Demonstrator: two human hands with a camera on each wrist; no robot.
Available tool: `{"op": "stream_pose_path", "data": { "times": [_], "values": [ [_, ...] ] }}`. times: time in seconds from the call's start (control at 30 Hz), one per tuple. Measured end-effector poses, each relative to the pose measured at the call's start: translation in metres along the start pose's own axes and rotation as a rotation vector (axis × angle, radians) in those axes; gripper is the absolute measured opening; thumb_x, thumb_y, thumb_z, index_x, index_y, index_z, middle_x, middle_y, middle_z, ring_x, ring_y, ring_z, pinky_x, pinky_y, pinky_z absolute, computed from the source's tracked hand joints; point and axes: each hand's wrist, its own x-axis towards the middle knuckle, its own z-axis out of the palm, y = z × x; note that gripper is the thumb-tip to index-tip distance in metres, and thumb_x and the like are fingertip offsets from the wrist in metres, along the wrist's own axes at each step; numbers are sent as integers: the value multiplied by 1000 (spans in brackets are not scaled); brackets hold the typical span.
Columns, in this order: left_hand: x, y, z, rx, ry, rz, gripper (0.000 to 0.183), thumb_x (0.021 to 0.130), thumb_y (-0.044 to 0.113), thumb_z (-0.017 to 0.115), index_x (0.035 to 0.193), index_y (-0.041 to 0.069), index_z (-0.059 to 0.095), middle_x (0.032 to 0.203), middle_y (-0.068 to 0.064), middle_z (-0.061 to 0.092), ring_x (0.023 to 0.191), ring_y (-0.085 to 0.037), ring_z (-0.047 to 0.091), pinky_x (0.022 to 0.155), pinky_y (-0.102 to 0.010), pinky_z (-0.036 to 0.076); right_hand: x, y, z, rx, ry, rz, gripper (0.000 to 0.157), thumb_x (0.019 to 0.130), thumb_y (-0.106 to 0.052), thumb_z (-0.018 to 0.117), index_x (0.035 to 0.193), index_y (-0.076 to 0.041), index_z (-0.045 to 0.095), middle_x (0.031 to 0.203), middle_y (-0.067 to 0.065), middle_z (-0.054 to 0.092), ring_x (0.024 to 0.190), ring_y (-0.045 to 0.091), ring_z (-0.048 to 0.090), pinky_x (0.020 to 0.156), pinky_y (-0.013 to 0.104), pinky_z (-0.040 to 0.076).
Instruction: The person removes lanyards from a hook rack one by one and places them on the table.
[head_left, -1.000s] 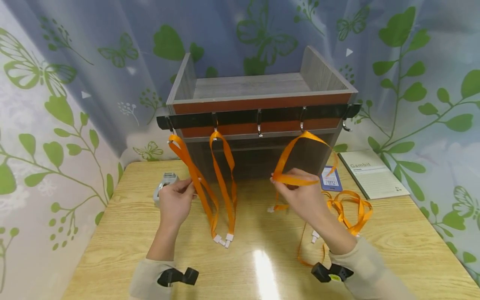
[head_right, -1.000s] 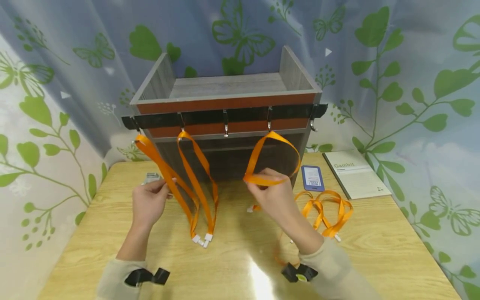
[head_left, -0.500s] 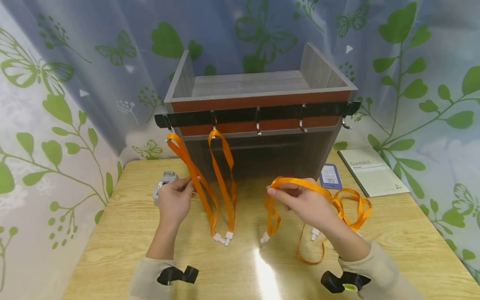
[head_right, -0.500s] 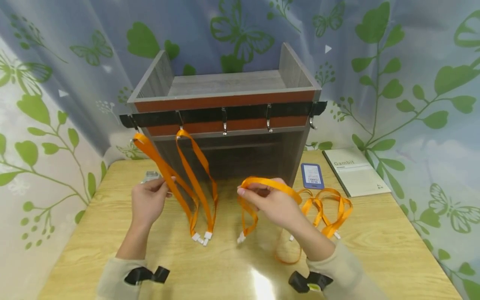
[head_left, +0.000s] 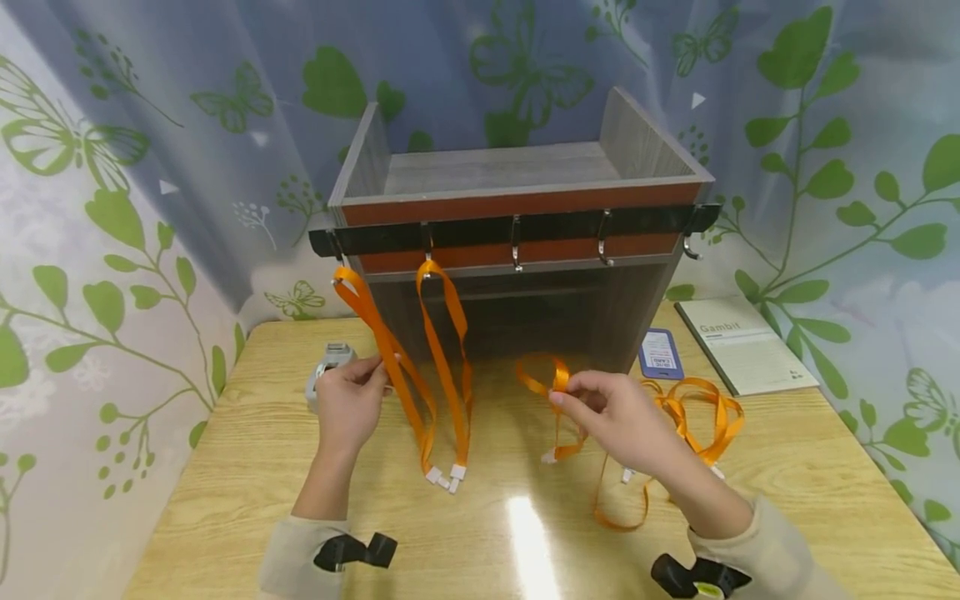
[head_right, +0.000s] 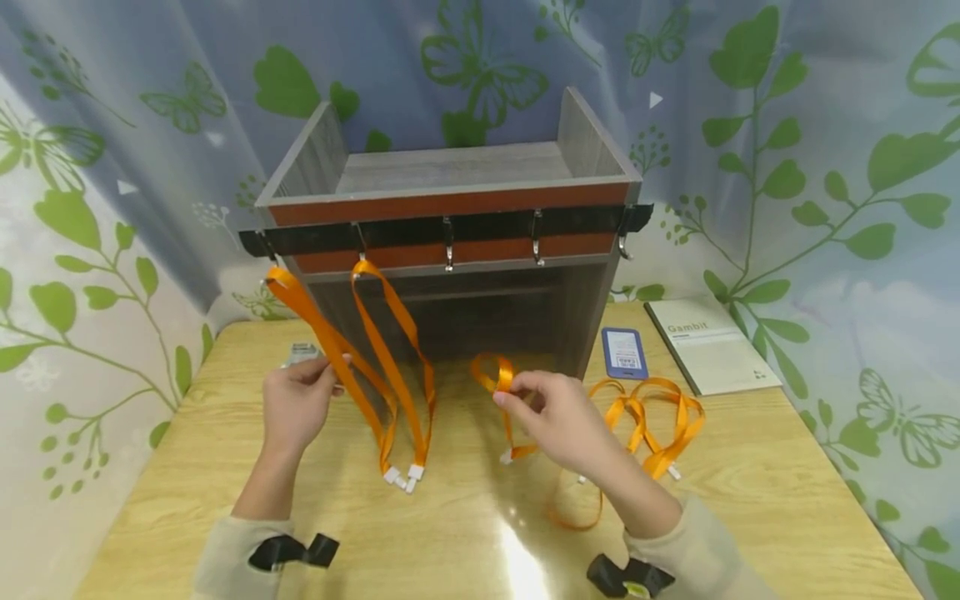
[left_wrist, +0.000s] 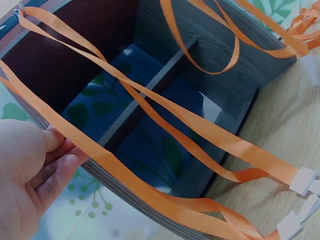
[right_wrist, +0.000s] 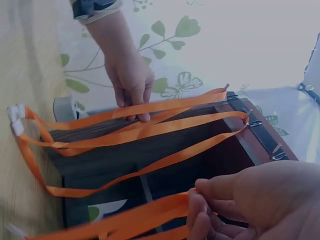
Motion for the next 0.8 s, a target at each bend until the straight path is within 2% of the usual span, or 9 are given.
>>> {"op": "stream_pose_path", "data": {
  "times": [0.17,0.27,0.43,0.63,0.8],
  "values": [
    [0,-1,0,-13,7,20,17,92,1,68,103,-11,74,92,-29,74,64,-19,72,56,-20,60,-2,8,2,-97,47,-19,15,97,-30,67,94,-17,73,61,-6,54,48,6,39,41,21,32],
    [-1,-2,1,-12,7,25,18,93,2,67,103,-11,74,92,-29,74,66,-23,72,56,-20,60,-4,15,3,-113,62,-40,15,96,-28,68,92,-14,73,59,-7,50,47,5,38,40,20,31],
    [-1,-2,0,-2,3,9,18,93,3,67,103,-10,74,92,-28,74,64,-19,71,56,-22,60,-9,27,8,-126,71,-71,11,94,-23,71,89,-14,73,62,-6,51,47,3,36,40,20,31],
    [0,-1,-1,1,-5,4,18,94,4,67,103,-10,74,90,-28,74,66,-27,72,57,-27,62,-15,44,20,-56,81,-77,7,92,-18,73,86,-14,75,77,-4,62,55,3,46,45,20,40],
    [0,-1,0,-4,-4,12,18,94,4,67,102,-10,74,90,-29,74,62,-14,70,57,-26,62,-18,63,31,84,101,-54,8,91,-16,74,89,-9,76,80,4,66,56,7,52,47,20,47]
  ]
}}
